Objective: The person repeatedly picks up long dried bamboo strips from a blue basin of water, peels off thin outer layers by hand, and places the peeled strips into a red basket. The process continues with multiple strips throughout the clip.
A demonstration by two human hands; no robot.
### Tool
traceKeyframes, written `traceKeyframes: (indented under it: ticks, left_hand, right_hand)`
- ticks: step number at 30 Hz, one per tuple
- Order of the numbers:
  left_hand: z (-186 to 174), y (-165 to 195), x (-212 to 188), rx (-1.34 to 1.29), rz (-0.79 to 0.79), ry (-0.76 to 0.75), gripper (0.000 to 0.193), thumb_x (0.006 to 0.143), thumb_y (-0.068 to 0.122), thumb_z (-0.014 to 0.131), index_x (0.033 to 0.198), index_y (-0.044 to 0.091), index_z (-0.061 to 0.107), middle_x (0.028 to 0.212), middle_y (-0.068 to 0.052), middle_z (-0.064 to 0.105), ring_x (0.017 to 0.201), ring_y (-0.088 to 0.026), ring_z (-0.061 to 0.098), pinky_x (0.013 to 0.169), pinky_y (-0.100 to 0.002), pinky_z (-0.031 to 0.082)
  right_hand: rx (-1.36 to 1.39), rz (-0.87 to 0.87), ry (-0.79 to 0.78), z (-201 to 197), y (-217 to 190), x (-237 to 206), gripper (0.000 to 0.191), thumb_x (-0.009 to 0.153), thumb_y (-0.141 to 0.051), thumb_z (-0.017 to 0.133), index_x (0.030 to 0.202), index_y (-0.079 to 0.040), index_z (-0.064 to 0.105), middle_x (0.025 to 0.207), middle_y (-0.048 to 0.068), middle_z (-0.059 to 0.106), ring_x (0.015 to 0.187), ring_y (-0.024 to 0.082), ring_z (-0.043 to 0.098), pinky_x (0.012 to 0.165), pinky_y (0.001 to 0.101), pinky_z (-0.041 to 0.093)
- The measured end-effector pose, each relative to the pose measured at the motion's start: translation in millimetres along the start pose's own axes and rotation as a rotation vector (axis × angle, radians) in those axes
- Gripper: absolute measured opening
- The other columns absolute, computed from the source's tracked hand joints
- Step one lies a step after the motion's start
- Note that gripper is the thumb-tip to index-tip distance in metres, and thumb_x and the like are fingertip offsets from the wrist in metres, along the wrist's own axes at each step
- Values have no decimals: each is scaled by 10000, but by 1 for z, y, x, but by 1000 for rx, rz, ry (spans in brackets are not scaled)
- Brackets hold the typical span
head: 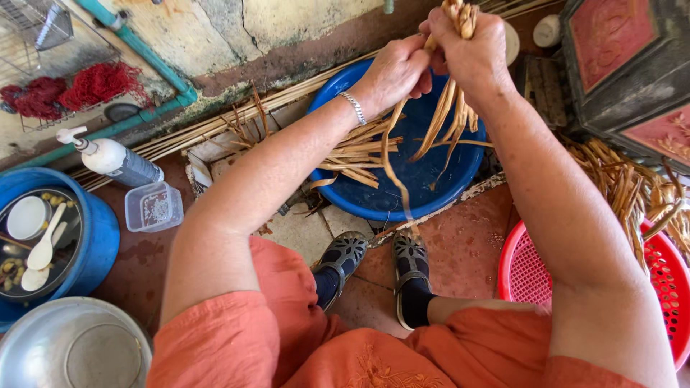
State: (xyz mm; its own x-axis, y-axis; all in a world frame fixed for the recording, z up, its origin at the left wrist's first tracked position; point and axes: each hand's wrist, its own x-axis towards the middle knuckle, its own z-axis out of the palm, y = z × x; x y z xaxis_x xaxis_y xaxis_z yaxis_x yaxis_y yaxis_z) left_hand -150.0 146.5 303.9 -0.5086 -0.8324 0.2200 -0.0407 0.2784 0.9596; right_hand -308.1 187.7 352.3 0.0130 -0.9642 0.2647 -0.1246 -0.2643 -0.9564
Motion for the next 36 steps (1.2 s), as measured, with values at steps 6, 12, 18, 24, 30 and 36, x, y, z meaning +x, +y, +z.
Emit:
traceKeyframes:
  ticks: [6, 12, 18, 24, 30, 36]
  left_hand:
    - [31, 16, -4, -64, -24, 174, 436, 1005, 319, 434, 794, 24, 676, 565, -46, 660, 465, -111, 637, 407, -264, 515]
    - [61, 1, -33, -375, -85, 188, 402, 1033, 305, 417, 791, 35, 590, 596, -39, 545, 484, -110, 514, 443, -270, 445]
    - [76, -29, -54, -466, -136, 250, 352, 1024, 250, 437, 796, 20, 575, 610, -37, 528, 503, -126, 513, 467, -277, 436]
    - [91, -54, -82, -463, -277, 196, 355, 1031, 265, 450, 775, 51, 573, 630, -38, 581, 508, -128, 540, 472, -289, 481]
    - [104, -92, -132, -444, -296, 70, 337, 1083, 238, 459, 806, 71, 555, 663, -11, 544, 567, -102, 492, 513, -272, 424]
    - [107, -133, -188, -225, -215, 30, 345, 1097, 248, 475, 850, 44, 601, 682, -30, 585, 609, -121, 553, 588, -251, 470]
  right_hand:
    - [209, -43, 247, -5, 3, 17, 198, 1041, -151, 702, 921, 6, 711, 787, 82, 736, 637, 147, 716, 543, 301, 599]
    - [185, 62, 448, -7, 30, 37, 144, 931, -111, 719, 839, -1, 721, 694, 89, 729, 558, 153, 716, 486, 295, 601]
    - [138, 111, 534, -7, 66, 56, 213, 915, -88, 737, 730, 10, 700, 640, 104, 701, 490, 158, 675, 431, 302, 541]
    - [15, 73, 730, -48, 94, 90, 232, 918, -99, 683, 687, -89, 708, 589, 57, 685, 455, 112, 669, 389, 293, 544]
    - [4, 95, 834, -115, 155, 95, 183, 923, -50, 651, 747, -32, 698, 593, 63, 684, 482, 169, 697, 409, 338, 554]
    - [161, 256, 827, -225, 185, 95, 234, 1000, -182, 641, 804, -68, 698, 652, 73, 704, 528, 192, 698, 480, 378, 620]
